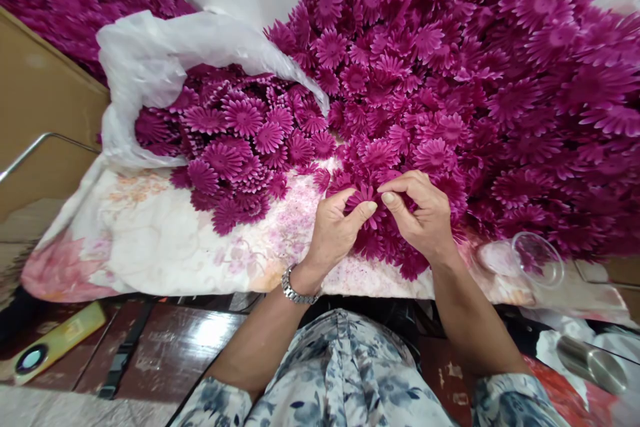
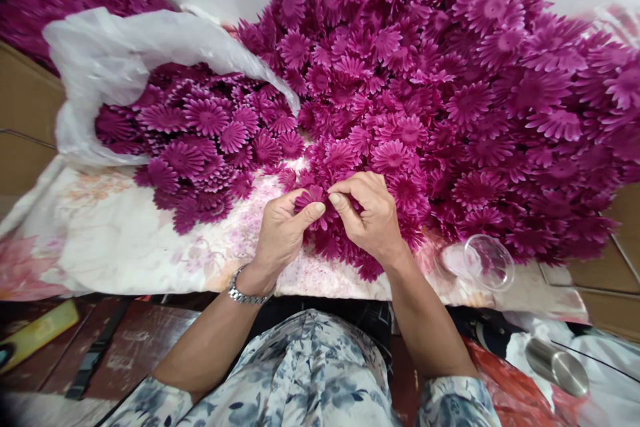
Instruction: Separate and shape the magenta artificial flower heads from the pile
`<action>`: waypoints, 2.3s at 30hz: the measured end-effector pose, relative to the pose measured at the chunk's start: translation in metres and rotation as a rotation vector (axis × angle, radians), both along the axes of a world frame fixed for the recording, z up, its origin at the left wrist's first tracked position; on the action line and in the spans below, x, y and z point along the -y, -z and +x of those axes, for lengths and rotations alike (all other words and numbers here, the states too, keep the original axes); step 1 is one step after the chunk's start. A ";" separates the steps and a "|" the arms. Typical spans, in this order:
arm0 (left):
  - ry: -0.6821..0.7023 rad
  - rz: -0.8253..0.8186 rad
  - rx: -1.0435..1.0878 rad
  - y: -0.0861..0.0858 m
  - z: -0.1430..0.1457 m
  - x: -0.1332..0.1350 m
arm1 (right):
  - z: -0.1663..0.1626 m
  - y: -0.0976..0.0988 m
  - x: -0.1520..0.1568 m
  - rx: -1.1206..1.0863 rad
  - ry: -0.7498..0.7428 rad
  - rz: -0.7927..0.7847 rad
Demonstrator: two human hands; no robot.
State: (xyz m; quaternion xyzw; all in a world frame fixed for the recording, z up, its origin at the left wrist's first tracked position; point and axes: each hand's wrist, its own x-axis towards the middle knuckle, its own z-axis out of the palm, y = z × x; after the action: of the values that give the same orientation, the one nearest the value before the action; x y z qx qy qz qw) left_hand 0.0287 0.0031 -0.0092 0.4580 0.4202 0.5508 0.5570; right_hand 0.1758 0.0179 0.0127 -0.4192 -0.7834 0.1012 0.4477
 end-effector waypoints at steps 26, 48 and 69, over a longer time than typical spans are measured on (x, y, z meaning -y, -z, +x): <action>0.072 0.017 -0.068 0.000 -0.003 0.000 | -0.002 0.005 -0.004 0.193 0.053 0.198; -0.048 0.011 0.032 0.008 -0.001 -0.002 | -0.002 0.002 -0.003 -0.020 0.038 0.003; -0.222 0.349 -0.638 0.000 0.002 0.003 | 0.000 0.004 -0.001 -0.332 -0.130 -0.390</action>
State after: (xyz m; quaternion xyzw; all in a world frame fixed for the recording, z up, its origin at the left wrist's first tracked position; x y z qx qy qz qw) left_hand 0.0309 0.0002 -0.0091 0.6462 0.5194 0.5008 0.2486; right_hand 0.1760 0.0189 0.0091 -0.4239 -0.6902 0.3461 0.4734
